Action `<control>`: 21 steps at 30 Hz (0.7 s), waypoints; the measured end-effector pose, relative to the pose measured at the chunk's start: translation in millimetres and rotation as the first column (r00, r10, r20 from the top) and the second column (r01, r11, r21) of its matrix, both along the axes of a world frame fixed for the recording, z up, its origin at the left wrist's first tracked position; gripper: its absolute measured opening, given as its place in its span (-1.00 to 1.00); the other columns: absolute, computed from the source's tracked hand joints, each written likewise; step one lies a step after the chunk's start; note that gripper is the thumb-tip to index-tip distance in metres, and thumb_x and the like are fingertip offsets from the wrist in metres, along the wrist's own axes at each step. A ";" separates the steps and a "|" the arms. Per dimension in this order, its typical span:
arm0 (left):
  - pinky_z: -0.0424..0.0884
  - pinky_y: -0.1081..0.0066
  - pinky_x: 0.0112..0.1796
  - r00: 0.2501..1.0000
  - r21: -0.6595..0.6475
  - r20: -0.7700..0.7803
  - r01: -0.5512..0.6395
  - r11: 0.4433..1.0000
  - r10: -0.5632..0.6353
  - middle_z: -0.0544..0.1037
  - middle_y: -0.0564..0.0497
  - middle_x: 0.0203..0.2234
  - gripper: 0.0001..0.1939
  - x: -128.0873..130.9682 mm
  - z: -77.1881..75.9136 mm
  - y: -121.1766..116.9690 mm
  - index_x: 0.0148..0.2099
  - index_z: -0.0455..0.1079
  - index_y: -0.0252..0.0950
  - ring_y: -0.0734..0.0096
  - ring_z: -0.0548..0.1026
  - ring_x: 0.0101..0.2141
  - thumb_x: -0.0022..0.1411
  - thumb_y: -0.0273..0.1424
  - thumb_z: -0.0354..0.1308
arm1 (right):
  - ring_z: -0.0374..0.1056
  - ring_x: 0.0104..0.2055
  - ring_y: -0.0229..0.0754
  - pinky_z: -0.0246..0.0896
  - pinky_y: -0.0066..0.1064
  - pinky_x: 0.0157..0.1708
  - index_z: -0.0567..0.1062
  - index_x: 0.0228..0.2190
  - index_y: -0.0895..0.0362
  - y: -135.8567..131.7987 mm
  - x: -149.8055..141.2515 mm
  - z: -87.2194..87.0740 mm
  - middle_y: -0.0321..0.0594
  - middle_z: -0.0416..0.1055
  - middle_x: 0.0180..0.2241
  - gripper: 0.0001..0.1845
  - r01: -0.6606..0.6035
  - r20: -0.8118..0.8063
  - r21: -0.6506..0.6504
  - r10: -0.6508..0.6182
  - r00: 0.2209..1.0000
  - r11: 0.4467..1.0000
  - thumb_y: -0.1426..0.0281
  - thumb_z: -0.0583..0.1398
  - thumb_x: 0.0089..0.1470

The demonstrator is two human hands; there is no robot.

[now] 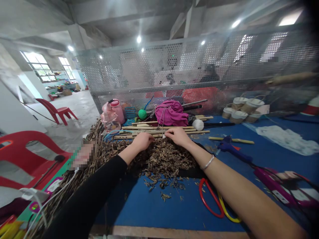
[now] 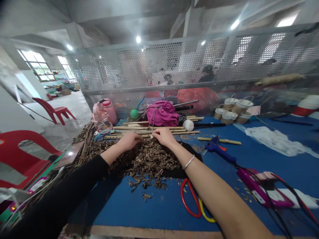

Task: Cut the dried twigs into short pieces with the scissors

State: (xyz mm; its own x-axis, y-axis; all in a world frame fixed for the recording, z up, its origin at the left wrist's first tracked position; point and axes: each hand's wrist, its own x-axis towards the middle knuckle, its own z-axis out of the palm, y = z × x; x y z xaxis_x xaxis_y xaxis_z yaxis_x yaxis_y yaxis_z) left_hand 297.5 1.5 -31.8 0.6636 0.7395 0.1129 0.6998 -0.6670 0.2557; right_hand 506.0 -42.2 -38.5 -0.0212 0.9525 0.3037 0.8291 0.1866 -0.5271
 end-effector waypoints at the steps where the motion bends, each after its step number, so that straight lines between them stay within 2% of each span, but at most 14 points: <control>1: 0.32 0.38 -0.13 1.000 -0.012 -0.011 0.010 1.000 -0.010 0.57 -0.09 -0.28 -0.76 6.5 -2.3 3.7 -0.22 0.52 -0.25 0.27 0.48 -0.22 0.12 -0.41 0.04 | 0.39 -0.31 -0.18 0.13 -0.46 -0.29 0.58 -0.42 0.15 -5.3 -1.4 1.2 -0.22 0.54 -0.37 -0.75 0.016 -0.022 0.018 -0.015 1.000 1.000 0.33 0.12 -0.01; 4: 0.31 0.35 -0.10 1.000 -0.019 -0.003 0.022 1.000 -0.022 0.56 -0.12 -0.28 -0.78 22.4 -5.3 12.4 -0.26 0.53 -0.28 0.23 0.47 -0.20 0.04 -0.46 0.10 | 0.39 -0.29 -0.15 0.15 -0.43 -0.26 0.58 -0.39 0.15 -20.9 -2.7 3.1 -0.21 0.54 -0.34 -0.72 0.060 -0.090 0.049 -0.055 0.994 0.997 0.32 0.10 0.01; 6: 0.29 0.35 -0.08 0.999 -0.003 0.031 0.027 1.000 -0.027 0.54 -0.13 -0.23 -0.74 30.1 -3.8 14.3 -0.21 0.51 -0.31 0.24 0.45 -0.17 0.06 -0.47 0.07 | 0.39 -0.30 -0.13 0.16 -0.41 -0.27 0.57 -0.39 0.16 -28.2 -0.7 3.6 -0.21 0.54 -0.35 -0.71 0.083 -0.136 0.048 -0.076 0.988 0.995 0.30 0.09 0.01; 9: 0.31 0.45 -0.13 0.980 -0.061 0.191 0.073 0.995 -0.060 0.52 -0.08 -0.17 -0.64 38.6 1.8 9.2 -0.05 0.42 -0.33 0.37 0.44 -0.19 0.14 -0.47 -0.05 | 0.39 -0.35 -0.13 0.19 -0.41 -0.32 0.56 -0.38 0.19 -31.2 2.2 4.7 -0.20 0.53 -0.40 -0.68 0.110 -0.205 0.031 -0.101 0.974 0.993 0.27 0.07 0.02; 11: 0.34 0.50 -0.25 0.936 -0.164 0.338 0.165 0.972 -0.102 0.54 -0.03 -0.24 -0.64 42.0 5.4 2.8 -0.04 0.40 -0.36 0.43 0.45 -0.31 0.14 -0.40 -0.02 | 0.38 -0.37 -0.14 0.19 -0.41 -0.34 0.54 -0.38 0.21 -28.8 0.4 5.5 -0.20 0.52 -0.42 -0.67 0.115 -0.241 0.022 -0.106 0.965 0.993 0.26 0.07 0.01; 13: 0.31 0.51 -0.37 0.903 -0.214 0.416 0.209 0.954 -0.105 0.53 -0.01 -0.42 -0.65 43.0 8.0 -3.2 -0.18 0.47 -0.41 0.45 0.40 -0.44 0.10 -0.28 0.04 | 0.37 -0.36 -0.16 0.20 -0.41 -0.33 0.52 -0.40 0.21 -25.1 -6.2 5.6 -0.19 0.51 -0.41 -0.68 0.099 -0.265 0.022 -0.089 0.960 0.995 0.27 0.06 0.02; 15: 0.24 0.50 -0.44 0.905 -0.193 0.421 0.156 0.969 -0.062 0.48 0.02 -0.56 -0.63 41.5 9.9 -7.7 -0.35 0.51 -0.43 0.47 0.34 -0.50 0.09 -0.20 0.05 | 0.36 -0.34 -0.19 0.20 -0.42 -0.33 0.49 -0.33 0.21 -21.7 -16.4 3.9 -0.18 0.50 -0.35 -0.69 0.063 -0.276 0.027 -0.053 0.960 0.998 0.27 0.06 0.03; 17: 0.20 0.50 -0.47 0.902 -0.188 0.432 0.104 0.977 -0.013 0.45 0.04 -0.60 -0.59 37.8 12.0 -11.0 -0.38 0.51 -0.42 0.47 0.32 -0.51 0.10 -0.17 0.02 | 0.36 -0.35 -0.24 0.21 -0.46 -0.37 0.40 -0.15 0.19 -19.0 -26.8 0.1 -0.20 0.48 -0.29 -0.64 0.008 -0.263 0.019 -0.003 0.965 1.000 0.27 0.08 0.02; 19: 0.17 0.51 -0.47 0.895 -0.189 0.446 0.082 0.979 0.011 0.45 0.06 -0.58 -0.57 31.9 15.0 -14.1 -0.33 0.51 -0.40 0.47 0.32 -0.50 0.13 -0.15 -0.03 | 0.35 -0.41 -0.28 0.21 -0.49 -0.42 0.31 -0.05 0.15 -16.8 -33.2 -4.5 -0.27 0.47 -0.34 -0.55 -0.046 -0.221 -0.007 0.043 0.974 0.999 0.31 0.14 -0.02; 21: 0.16 0.50 -0.47 0.894 -0.162 0.445 0.025 0.987 0.050 0.42 0.07 -0.60 -0.56 22.7 18.9 -17.3 -0.37 0.51 -0.38 0.46 0.32 -0.50 0.14 -0.15 -0.06 | 0.33 -0.47 -0.29 0.20 -0.48 -0.43 0.36 -0.11 0.13 -15.6 -32.9 -7.5 -0.34 0.44 -0.46 -0.61 -0.064 -0.157 -0.034 0.058 0.986 0.997 0.38 0.17 -0.05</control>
